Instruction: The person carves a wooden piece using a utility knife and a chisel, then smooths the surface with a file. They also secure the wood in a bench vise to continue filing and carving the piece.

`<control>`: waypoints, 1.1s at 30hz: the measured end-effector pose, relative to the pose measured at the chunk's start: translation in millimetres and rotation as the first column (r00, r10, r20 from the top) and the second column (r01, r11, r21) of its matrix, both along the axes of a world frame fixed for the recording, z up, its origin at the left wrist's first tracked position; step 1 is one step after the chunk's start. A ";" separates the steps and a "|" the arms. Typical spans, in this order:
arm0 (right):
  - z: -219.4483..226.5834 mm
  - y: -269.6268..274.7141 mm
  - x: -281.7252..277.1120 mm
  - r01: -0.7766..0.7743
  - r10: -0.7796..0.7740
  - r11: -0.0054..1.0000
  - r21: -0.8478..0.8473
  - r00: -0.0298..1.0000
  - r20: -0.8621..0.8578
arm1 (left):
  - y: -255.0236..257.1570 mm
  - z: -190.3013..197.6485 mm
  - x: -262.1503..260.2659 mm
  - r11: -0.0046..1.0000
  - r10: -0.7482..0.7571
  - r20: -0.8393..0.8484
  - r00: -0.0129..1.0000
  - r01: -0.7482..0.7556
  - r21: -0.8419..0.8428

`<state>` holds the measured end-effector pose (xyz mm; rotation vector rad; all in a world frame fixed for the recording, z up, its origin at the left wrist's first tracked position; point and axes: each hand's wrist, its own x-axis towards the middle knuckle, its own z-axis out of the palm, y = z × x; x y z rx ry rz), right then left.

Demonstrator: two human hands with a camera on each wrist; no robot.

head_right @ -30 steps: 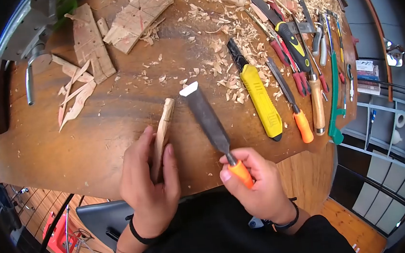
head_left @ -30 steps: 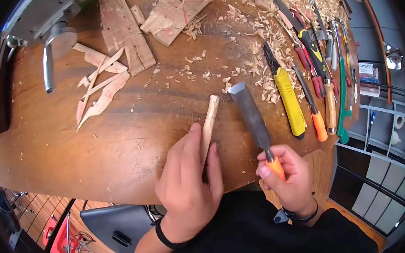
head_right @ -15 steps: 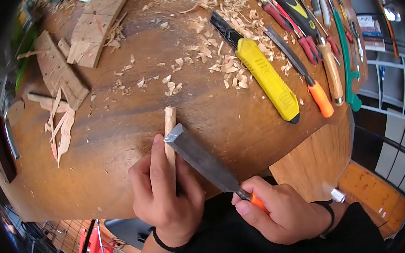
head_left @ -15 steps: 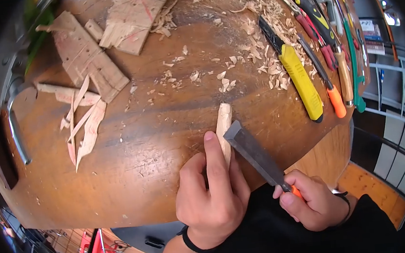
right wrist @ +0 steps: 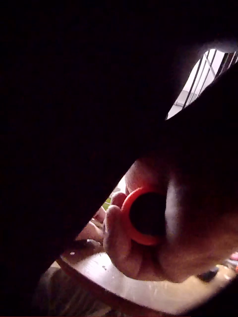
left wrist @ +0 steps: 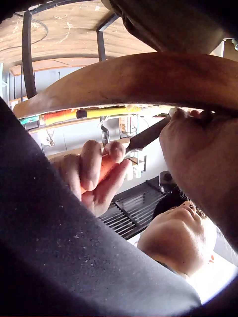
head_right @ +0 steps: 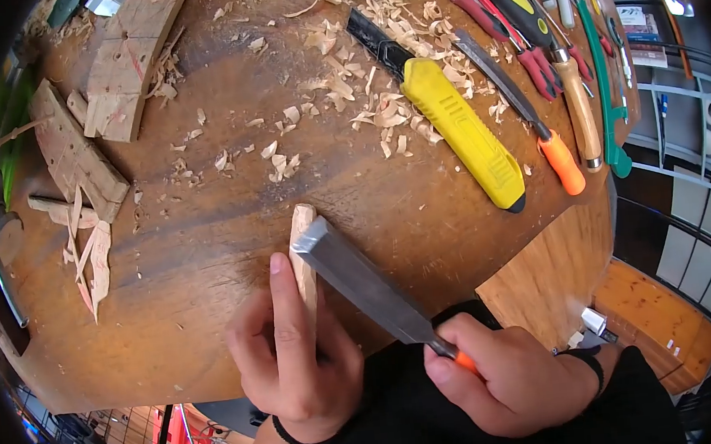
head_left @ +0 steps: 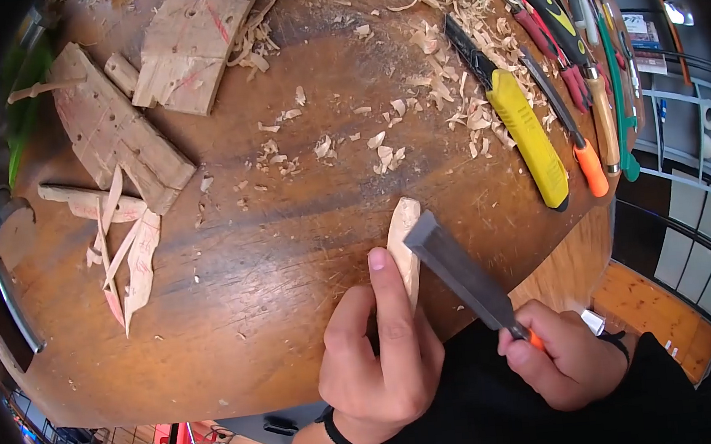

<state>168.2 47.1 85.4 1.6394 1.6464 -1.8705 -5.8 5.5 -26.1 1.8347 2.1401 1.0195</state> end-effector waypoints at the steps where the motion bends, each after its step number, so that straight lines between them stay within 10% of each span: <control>1: 0.8 -0.5 2.8 0.000 0.000 1.000 -0.001 1.000 0.004 | 0.3 -0.2 0.1 1.000 0.000 0.004 1.000 0.000 -0.001; 19: 0.9 -3.4 8.2 0.101 -0.101 0.995 0.008 0.994 0.032 | -2.6 8.5 4.2 1.000 -0.007 0.055 0.998 0.008 -0.027; 33: -6.0 -8.3 17.4 0.109 -0.110 0.994 -0.019 0.993 -0.043 | -1.5 5.5 11.1 0.990 -0.069 -0.208 0.976 0.041 -0.136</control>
